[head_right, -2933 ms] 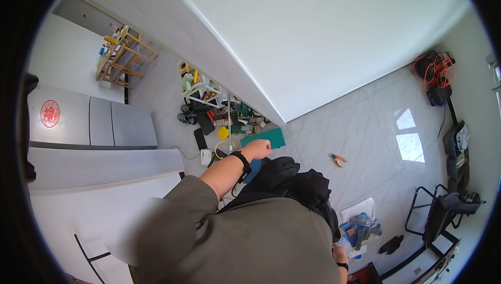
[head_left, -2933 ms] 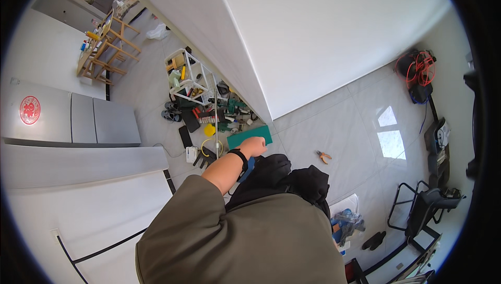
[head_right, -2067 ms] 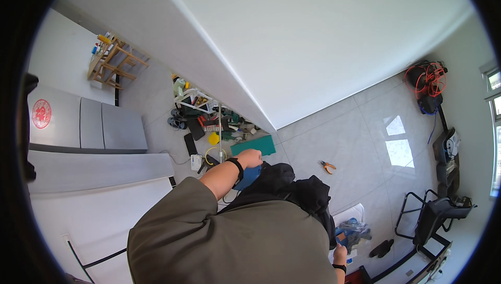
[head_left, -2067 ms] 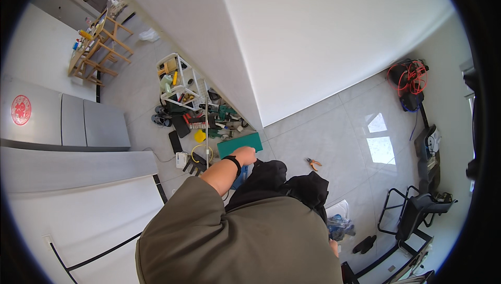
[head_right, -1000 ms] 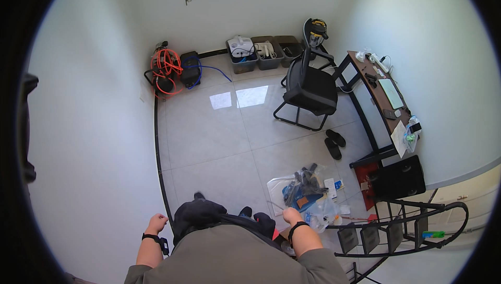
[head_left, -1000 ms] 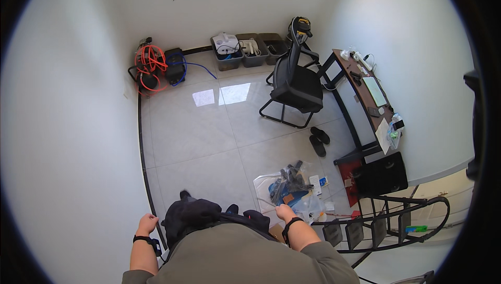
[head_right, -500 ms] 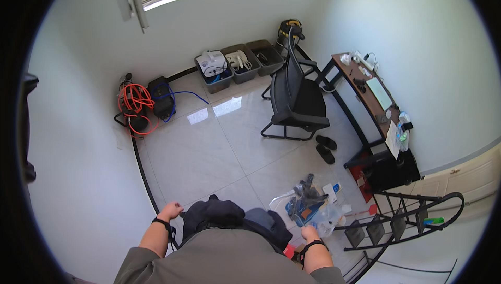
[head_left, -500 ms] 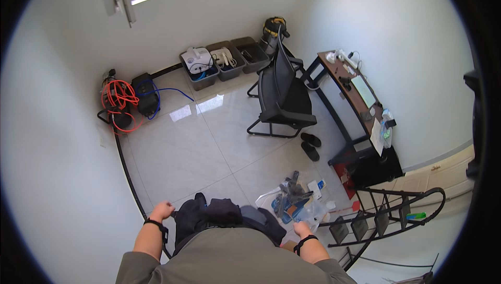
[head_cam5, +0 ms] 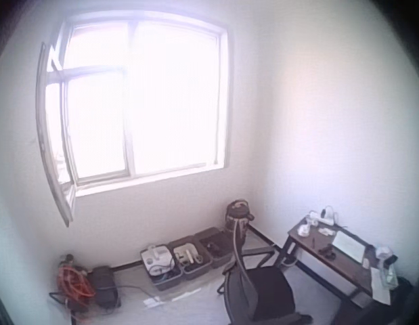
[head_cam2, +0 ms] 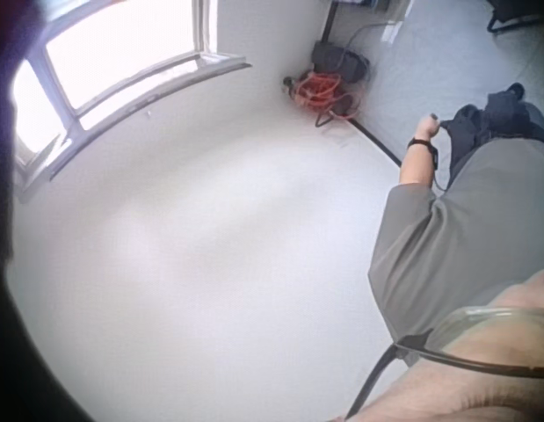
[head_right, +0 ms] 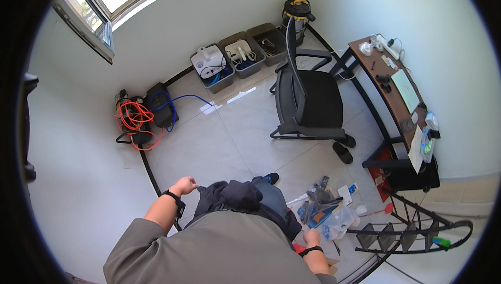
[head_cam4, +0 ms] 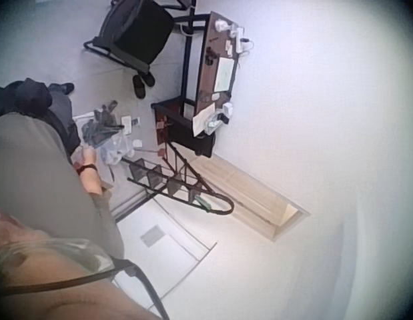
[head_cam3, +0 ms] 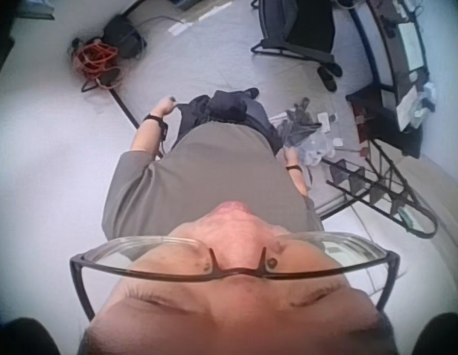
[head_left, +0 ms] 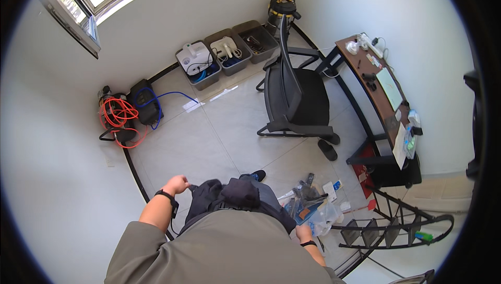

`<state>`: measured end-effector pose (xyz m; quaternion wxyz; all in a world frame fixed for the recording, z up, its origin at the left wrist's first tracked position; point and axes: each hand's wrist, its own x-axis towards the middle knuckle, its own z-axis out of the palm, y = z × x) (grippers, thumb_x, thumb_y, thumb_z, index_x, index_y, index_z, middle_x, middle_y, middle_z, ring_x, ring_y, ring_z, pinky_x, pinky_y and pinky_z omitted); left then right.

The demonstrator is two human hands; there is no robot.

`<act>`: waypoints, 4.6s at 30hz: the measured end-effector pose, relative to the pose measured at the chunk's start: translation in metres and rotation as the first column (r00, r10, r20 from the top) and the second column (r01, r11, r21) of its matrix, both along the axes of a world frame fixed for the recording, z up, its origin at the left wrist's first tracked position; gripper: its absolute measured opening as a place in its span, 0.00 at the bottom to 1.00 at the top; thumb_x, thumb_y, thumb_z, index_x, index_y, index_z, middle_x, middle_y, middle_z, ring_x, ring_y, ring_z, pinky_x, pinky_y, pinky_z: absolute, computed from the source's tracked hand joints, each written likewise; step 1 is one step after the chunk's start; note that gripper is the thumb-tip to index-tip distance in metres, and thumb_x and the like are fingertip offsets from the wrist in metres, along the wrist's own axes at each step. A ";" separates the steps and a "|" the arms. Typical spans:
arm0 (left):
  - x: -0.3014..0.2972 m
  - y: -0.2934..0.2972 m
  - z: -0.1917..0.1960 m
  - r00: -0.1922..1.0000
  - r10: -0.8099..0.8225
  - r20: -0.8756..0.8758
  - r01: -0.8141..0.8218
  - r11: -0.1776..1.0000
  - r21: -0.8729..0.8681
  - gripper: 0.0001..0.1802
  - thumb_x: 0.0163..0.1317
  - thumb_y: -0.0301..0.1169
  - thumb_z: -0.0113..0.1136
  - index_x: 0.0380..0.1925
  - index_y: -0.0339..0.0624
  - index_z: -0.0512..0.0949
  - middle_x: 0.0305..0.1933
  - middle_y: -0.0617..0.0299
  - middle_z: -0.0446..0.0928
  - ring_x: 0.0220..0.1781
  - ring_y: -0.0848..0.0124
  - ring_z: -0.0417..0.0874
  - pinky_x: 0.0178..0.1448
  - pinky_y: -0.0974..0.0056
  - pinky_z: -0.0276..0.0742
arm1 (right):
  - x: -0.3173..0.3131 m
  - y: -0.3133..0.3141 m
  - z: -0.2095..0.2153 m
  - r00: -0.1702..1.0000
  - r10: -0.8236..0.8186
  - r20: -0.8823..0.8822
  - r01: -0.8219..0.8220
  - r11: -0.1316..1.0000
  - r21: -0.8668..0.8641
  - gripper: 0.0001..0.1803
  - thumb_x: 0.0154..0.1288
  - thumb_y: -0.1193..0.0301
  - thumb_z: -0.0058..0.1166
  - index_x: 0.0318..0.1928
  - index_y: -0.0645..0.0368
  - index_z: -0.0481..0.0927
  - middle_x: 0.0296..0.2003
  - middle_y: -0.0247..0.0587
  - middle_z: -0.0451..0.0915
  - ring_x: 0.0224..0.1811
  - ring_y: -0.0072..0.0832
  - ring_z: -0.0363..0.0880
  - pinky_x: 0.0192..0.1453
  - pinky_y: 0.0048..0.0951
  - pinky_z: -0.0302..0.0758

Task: The person removes a metal mop handle from a plastic bag, then walks through a bedroom and balcony area before returning to the main room. They pick up a mop head and attach it to the handle, completing the assembly.

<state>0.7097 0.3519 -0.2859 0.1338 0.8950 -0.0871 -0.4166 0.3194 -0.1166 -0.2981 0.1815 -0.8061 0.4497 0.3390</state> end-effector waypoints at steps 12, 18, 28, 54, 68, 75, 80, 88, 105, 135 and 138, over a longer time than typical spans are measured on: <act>0.187 -0.095 -0.003 0.991 0.039 -0.128 -0.027 0.995 0.094 0.19 0.54 0.42 0.59 0.40 0.42 0.80 0.45 0.52 0.80 0.51 0.56 0.78 0.55 0.57 0.73 | 0.127 -0.122 -0.008 0.990 -0.143 0.004 0.143 0.990 -0.005 0.24 0.52 0.58 0.48 0.35 0.71 0.80 0.36 0.66 0.78 0.44 0.57 0.76 0.49 0.46 0.72; 0.310 -0.156 -0.024 0.984 -0.105 -0.143 0.103 0.994 -0.020 0.19 0.53 0.43 0.60 0.38 0.41 0.80 0.41 0.48 0.80 0.48 0.54 0.79 0.54 0.56 0.73 | 0.125 -0.084 0.016 0.998 -0.053 -0.037 0.046 0.986 -0.162 0.20 0.57 0.56 0.49 0.34 0.62 0.82 0.36 0.56 0.80 0.43 0.52 0.78 0.49 0.43 0.74; 0.406 -0.211 -0.039 0.960 -0.165 -0.228 0.147 0.985 -0.093 0.18 0.54 0.42 0.58 0.40 0.42 0.80 0.42 0.49 0.80 0.48 0.54 0.79 0.54 0.56 0.73 | 0.206 -0.013 0.113 0.885 -0.405 -0.232 0.359 0.908 -0.215 0.19 0.52 0.62 0.57 0.33 0.68 0.82 0.33 0.63 0.79 0.41 0.51 0.80 0.46 0.42 0.75; 0.439 -0.224 -0.070 0.925 -0.255 -0.283 0.236 0.967 -0.102 0.19 0.54 0.42 0.56 0.41 0.42 0.79 0.42 0.51 0.80 0.48 0.55 0.79 0.53 0.56 0.74 | 0.236 -0.023 0.094 0.843 -0.522 -0.131 0.487 0.844 -0.226 0.16 0.48 0.71 0.64 0.33 0.69 0.75 0.31 0.57 0.80 0.36 0.45 0.80 0.43 0.39 0.73; 0.441 -0.223 -0.059 0.931 -0.224 -0.288 0.208 0.975 -0.085 0.18 0.54 0.42 0.56 0.40 0.43 0.80 0.42 0.51 0.81 0.48 0.55 0.79 0.54 0.56 0.74 | 0.253 -0.031 0.105 0.938 -0.345 0.009 0.329 0.885 -0.330 0.18 0.47 0.65 0.60 0.19 0.72 0.75 0.21 0.63 0.76 0.31 0.56 0.77 0.36 0.46 0.73; 0.442 -0.223 -0.059 0.927 -0.247 -0.283 0.230 0.969 -0.095 0.18 0.54 0.42 0.56 0.40 0.42 0.80 0.41 0.51 0.81 0.48 0.55 0.79 0.53 0.57 0.74 | 0.265 -0.033 0.105 0.944 -0.315 0.103 0.331 0.907 -0.261 0.18 0.47 0.66 0.62 0.27 0.70 0.74 0.24 0.59 0.77 0.28 0.54 0.78 0.34 0.46 0.73; 0.441 -0.223 -0.062 0.926 -0.254 -0.279 0.238 0.967 -0.092 0.18 0.54 0.42 0.56 0.40 0.42 0.80 0.41 0.51 0.81 0.48 0.56 0.80 0.53 0.57 0.74 | 0.243 -0.038 0.072 0.860 -0.485 0.160 0.510 0.832 -0.219 0.13 0.54 0.72 0.59 0.30 0.65 0.68 0.19 0.46 0.74 0.18 0.37 0.78 0.23 0.36 0.72; 0.439 -0.220 -0.062 0.916 -0.250 -0.313 0.239 0.968 -0.072 0.19 0.54 0.42 0.56 0.44 0.45 0.78 0.46 0.54 0.80 0.52 0.57 0.78 0.55 0.57 0.73 | 0.220 -0.041 0.060 0.871 -0.460 0.171 0.489 0.843 -0.224 0.13 0.55 0.74 0.60 0.31 0.65 0.67 0.19 0.45 0.74 0.17 0.33 0.77 0.20 0.32 0.72; 0.430 -0.196 -0.040 0.947 -0.288 -0.142 0.275 0.956 -0.105 0.16 0.52 0.39 0.53 0.27 0.37 0.80 0.31 0.46 0.80 0.38 0.51 0.81 0.45 0.51 0.76 | 0.293 -0.046 0.069 0.857 -0.488 0.168 0.484 0.873 0.063 0.14 0.49 0.70 0.62 0.27 0.64 0.70 0.17 0.45 0.74 0.20 0.36 0.76 0.27 0.36 0.72; 0.690 -0.275 -0.070 0.920 -0.353 -0.168 0.350 0.935 -0.047 0.17 0.53 0.43 0.59 0.35 0.41 0.80 0.38 0.50 0.81 0.44 0.56 0.81 0.50 0.59 0.75 | 0.407 0.029 -0.004 0.917 -0.397 -0.030 0.385 0.904 -0.184 0.21 0.45 0.63 0.64 0.25 0.72 0.75 0.27 0.59 0.80 0.33 0.48 0.82 0.40 0.41 0.77; 0.733 -0.274 -0.077 0.895 -0.382 -0.228 0.398 0.917 0.026 0.18 0.53 0.43 0.58 0.37 0.41 0.79 0.38 0.50 0.81 0.46 0.56 0.80 0.51 0.58 0.75 | 0.447 0.048 0.021 0.840 -0.528 -0.128 0.504 0.845 -0.178 0.22 0.44 0.64 0.65 0.30 0.72 0.75 0.28 0.60 0.80 0.35 0.50 0.81 0.42 0.42 0.77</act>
